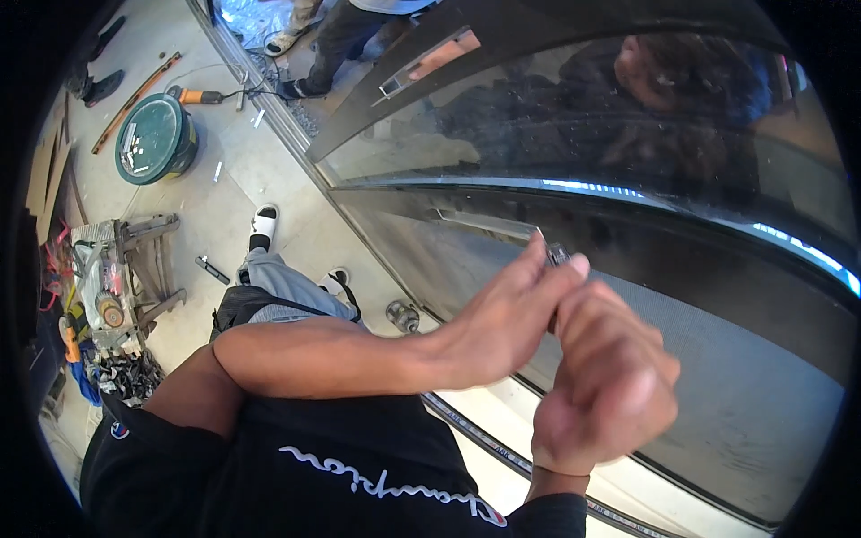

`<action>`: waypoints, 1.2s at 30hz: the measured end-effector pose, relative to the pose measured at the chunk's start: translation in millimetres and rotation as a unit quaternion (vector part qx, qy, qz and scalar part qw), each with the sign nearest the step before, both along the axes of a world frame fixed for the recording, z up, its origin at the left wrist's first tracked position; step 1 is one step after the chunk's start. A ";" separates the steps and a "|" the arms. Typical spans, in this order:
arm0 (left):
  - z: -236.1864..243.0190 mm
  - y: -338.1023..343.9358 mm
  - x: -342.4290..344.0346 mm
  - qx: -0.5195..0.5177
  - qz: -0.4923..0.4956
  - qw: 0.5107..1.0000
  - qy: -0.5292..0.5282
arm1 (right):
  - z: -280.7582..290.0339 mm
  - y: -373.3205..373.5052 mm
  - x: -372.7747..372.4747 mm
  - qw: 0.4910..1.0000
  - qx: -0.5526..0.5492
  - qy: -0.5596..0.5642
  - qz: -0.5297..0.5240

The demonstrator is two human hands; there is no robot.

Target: Tightening and adjusting the handle of a sliding glass door using a multi-tool.

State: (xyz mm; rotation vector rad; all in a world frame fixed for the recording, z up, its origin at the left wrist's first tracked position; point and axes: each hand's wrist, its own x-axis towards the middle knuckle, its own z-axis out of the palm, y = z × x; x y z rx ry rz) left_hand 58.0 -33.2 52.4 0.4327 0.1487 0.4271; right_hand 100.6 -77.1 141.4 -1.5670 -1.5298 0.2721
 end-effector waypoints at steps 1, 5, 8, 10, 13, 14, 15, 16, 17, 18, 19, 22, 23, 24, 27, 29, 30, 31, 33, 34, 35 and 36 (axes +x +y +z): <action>-0.8 4.5 -1.8 -0.002 -0.012 1.000 0.007 | -4.2 0.8 4.0 1.000 -0.004 -0.007 0.019; 0.8 -4.9 0.6 -0.032 0.007 0.999 -0.001 | -3.0 1.3 1.6 0.998 -0.006 -0.002 0.060; 3.1 -5.5 3.6 -0.002 0.010 1.000 -0.023 | 3.4 2.3 1.6 1.000 -0.001 0.011 -0.011; 15.1 -17.2 -9.6 0.015 0.055 0.998 0.020 | 6.1 -12.5 -5.3 0.998 0.029 0.037 0.050; 2.3 -11.0 2.2 -0.032 -0.023 0.999 -0.033 | 0.8 -10.8 0.5 0.999 0.026 -0.018 0.038; 2.6 -16.7 4.0 -0.042 -0.006 0.999 -0.012 | -0.4 -8.9 3.3 0.998 0.025 -0.046 0.032; 15.2 -26.6 -4.8 0.003 0.063 0.998 0.022 | 8.5 -14.8 -2.2 0.998 0.031 0.001 0.060; 12.8 -23.3 -4.7 0.001 0.059 0.998 0.023 | 8.5 -13.1 -2.1 0.998 0.030 0.002 0.056; 6.9 -15.0 -2.1 -0.007 0.032 0.999 0.000 | 6.2 -7.3 -0.1 0.999 0.022 0.014 0.040; 2.2 -6.0 2.9 -0.011 0.010 1.000 -0.025 | 3.1 -0.6 6.1 0.999 0.018 0.023 0.031; 8.9 -9.8 -3.7 0.015 0.017 0.999 0.045 | 1.0 -6.0 3.3 0.999 0.027 -0.004 0.047; 9.1 -4.7 -3.8 -0.001 -0.018 1.000 0.006 | 3.3 -9.9 11.1 0.999 0.034 0.024 0.035; 6.1 -4.8 -1.2 -0.031 -0.005 0.999 0.009 | 5.1 -14.7 4.2 0.999 0.033 0.025 0.032; 7.8 -8.3 -1.7 -0.029 -0.005 1.000 0.009 | 6.1 -16.3 -1.5 0.998 0.029 0.018 0.052; 8.3 -8.7 6.0 0.001 -0.003 1.000 0.006 | 2.8 -3.2 4.8 0.999 0.017 0.005 0.042; 13.2 -19.8 0.3 -0.003 0.009 0.999 0.034 | -2.3 -8.8 2.8 1.000 0.016 0.003 0.009; 13.9 -24.2 -5.2 -0.010 0.021 0.998 0.065 | -1.8 -10.7 3.5 1.000 0.015 0.006 0.008; 8.4 -20.8 -4.5 0.011 0.005 1.000 -0.003 | 0.2 -12.8 6.6 1.000 0.017 0.016 0.012; 3.7 -9.5 0.0 0.005 -0.001 1.000 0.023 | -1.3 0.1 4.9 1.000 -0.005 -0.007 -0.001; 3.2 -4.9 3.4 0.001 -0.005 0.999 0.046 | 1.1 -3.5 5.8 1.000 -0.004 -0.009 0.001; 6.7 -23.7 4.9 -0.008 0.043 0.999 0.009 | 4.9 -11.9 5.3 0.999 0.009 -0.006 0.048; 6.5 -21.8 4.3 -0.009 0.040 0.999 0.010 | 7.7 -19.6 0.5 0.996 0.020 0.000 0.090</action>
